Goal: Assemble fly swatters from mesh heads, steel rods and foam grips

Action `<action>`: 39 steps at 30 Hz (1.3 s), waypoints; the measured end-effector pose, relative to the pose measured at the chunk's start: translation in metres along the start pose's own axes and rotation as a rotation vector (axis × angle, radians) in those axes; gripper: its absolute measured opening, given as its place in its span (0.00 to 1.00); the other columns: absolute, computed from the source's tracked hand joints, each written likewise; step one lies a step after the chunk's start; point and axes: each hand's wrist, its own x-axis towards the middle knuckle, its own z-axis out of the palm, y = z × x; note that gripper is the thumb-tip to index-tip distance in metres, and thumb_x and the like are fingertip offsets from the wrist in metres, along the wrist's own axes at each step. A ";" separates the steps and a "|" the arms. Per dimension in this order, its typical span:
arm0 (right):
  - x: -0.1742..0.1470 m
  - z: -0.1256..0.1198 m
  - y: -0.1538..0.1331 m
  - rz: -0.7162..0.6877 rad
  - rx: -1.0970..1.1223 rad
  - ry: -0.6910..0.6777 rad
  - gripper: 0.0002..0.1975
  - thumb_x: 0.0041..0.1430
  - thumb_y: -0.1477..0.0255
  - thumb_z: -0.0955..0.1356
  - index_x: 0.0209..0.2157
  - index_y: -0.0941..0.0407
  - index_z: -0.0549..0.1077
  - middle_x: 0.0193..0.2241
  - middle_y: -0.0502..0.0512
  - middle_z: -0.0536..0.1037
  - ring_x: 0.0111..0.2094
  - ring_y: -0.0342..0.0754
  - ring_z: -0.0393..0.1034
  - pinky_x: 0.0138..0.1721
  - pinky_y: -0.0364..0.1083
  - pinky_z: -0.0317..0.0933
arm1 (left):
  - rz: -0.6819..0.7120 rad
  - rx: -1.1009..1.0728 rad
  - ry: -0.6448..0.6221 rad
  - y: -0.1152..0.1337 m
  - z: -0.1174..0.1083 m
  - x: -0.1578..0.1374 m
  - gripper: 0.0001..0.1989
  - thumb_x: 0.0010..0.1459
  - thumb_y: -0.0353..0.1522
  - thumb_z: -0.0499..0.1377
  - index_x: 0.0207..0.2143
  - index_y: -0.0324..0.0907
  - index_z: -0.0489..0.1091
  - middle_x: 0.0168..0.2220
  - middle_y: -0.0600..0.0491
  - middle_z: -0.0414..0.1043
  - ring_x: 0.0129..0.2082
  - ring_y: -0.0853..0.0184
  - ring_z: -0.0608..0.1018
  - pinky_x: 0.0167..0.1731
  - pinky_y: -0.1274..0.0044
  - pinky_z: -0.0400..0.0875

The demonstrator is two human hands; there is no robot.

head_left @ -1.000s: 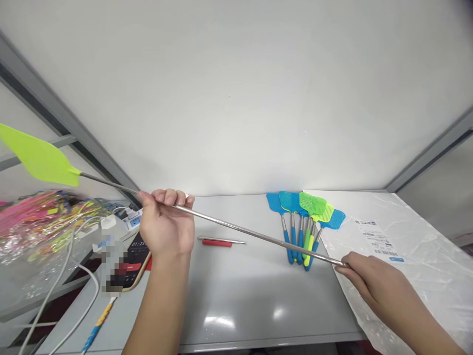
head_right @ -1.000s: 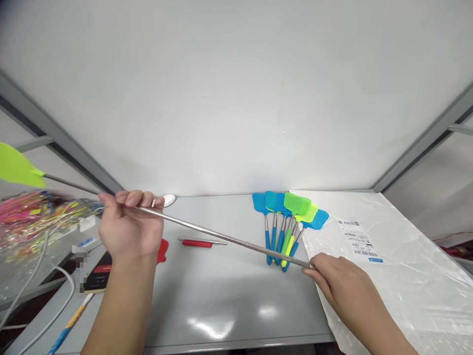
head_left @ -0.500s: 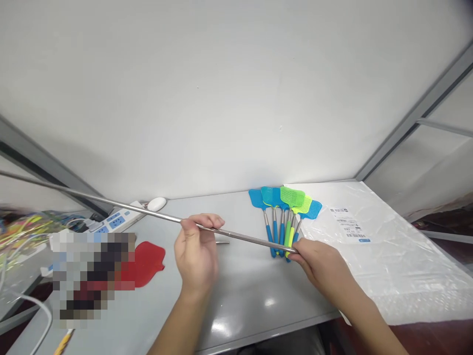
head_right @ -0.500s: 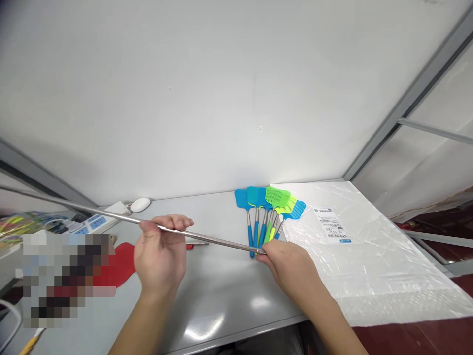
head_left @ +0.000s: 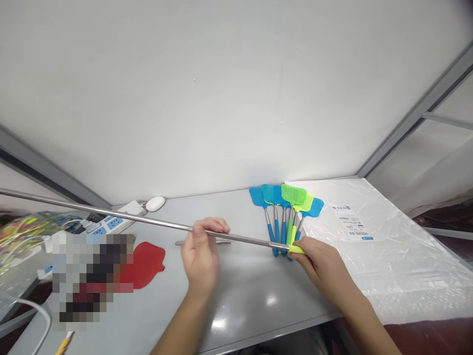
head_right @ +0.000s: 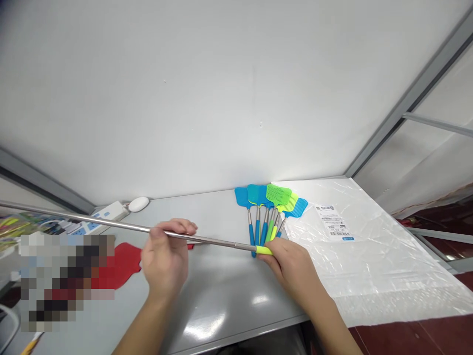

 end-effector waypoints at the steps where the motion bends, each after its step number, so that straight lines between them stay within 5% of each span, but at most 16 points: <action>1: 0.001 0.002 -0.003 0.001 0.006 -0.007 0.15 0.68 0.62 0.60 0.34 0.54 0.72 0.28 0.52 0.74 0.30 0.47 0.69 0.32 0.44 0.58 | -0.038 0.009 -0.024 -0.004 0.000 -0.005 0.19 0.66 0.43 0.50 0.30 0.41 0.72 0.28 0.51 0.71 0.33 0.65 0.74 0.39 0.73 0.68; 8: -0.003 0.008 -0.013 0.008 -0.033 0.014 0.15 0.69 0.63 0.59 0.33 0.54 0.71 0.25 0.51 0.74 0.27 0.46 0.69 0.27 0.43 0.55 | -0.146 0.021 -0.023 -0.012 0.000 -0.018 0.21 0.66 0.44 0.50 0.29 0.43 0.73 0.28 0.51 0.73 0.34 0.64 0.75 0.39 0.72 0.69; 12: -0.001 0.014 -0.040 -0.001 0.054 0.005 0.14 0.68 0.64 0.59 0.32 0.54 0.70 0.25 0.51 0.75 0.25 0.46 0.70 0.26 0.43 0.53 | -0.193 0.082 -0.259 -0.013 0.014 -0.036 0.20 0.66 0.43 0.51 0.31 0.43 0.75 0.35 0.46 0.77 0.40 0.60 0.77 0.44 0.68 0.69; 17: 0.010 0.026 -0.067 0.070 0.271 -0.054 0.15 0.68 0.64 0.58 0.28 0.53 0.65 0.21 0.48 0.72 0.22 0.45 0.67 0.24 0.42 0.50 | -0.115 0.153 -0.434 -0.011 0.014 -0.044 0.22 0.67 0.44 0.46 0.46 0.43 0.75 0.48 0.43 0.75 0.49 0.56 0.74 0.51 0.63 0.65; 20: 0.010 0.031 -0.066 0.110 0.286 -0.068 0.16 0.68 0.63 0.58 0.29 0.53 0.67 0.23 0.49 0.73 0.24 0.46 0.67 0.26 0.42 0.51 | -0.075 0.154 -0.322 -0.008 -0.001 -0.032 0.23 0.68 0.44 0.44 0.48 0.44 0.73 0.45 0.44 0.75 0.41 0.59 0.75 0.48 0.65 0.66; 23: 0.006 0.036 -0.062 0.131 0.291 -0.081 0.16 0.68 0.61 0.58 0.30 0.53 0.68 0.24 0.50 0.74 0.26 0.47 0.68 0.27 0.43 0.52 | -0.068 0.111 -0.100 -0.006 -0.013 -0.018 0.19 0.69 0.41 0.45 0.43 0.43 0.73 0.38 0.48 0.75 0.35 0.64 0.75 0.43 0.68 0.68; 26: 0.001 0.041 -0.060 0.144 0.305 -0.092 0.16 0.68 0.60 0.58 0.32 0.53 0.69 0.26 0.51 0.74 0.27 0.47 0.68 0.29 0.43 0.53 | -0.059 0.065 -0.013 -0.006 -0.018 -0.012 0.13 0.67 0.39 0.50 0.35 0.43 0.71 0.34 0.51 0.73 0.34 0.66 0.74 0.41 0.72 0.67; 30: -0.003 0.047 -0.057 0.171 0.324 -0.095 0.16 0.68 0.60 0.58 0.30 0.53 0.67 0.23 0.49 0.72 0.25 0.46 0.66 0.28 0.43 0.52 | -0.166 0.037 -0.081 -0.009 -0.013 -0.017 0.17 0.66 0.40 0.51 0.28 0.42 0.68 0.34 0.50 0.74 0.34 0.66 0.74 0.42 0.71 0.68; 39: -0.009 0.051 -0.047 0.221 0.344 -0.087 0.19 0.67 0.58 0.59 0.26 0.53 0.62 0.21 0.47 0.67 0.23 0.45 0.63 0.26 0.42 0.51 | -0.348 0.024 -0.247 -0.018 -0.002 -0.032 0.17 0.67 0.39 0.51 0.32 0.41 0.73 0.37 0.47 0.78 0.41 0.62 0.76 0.46 0.71 0.66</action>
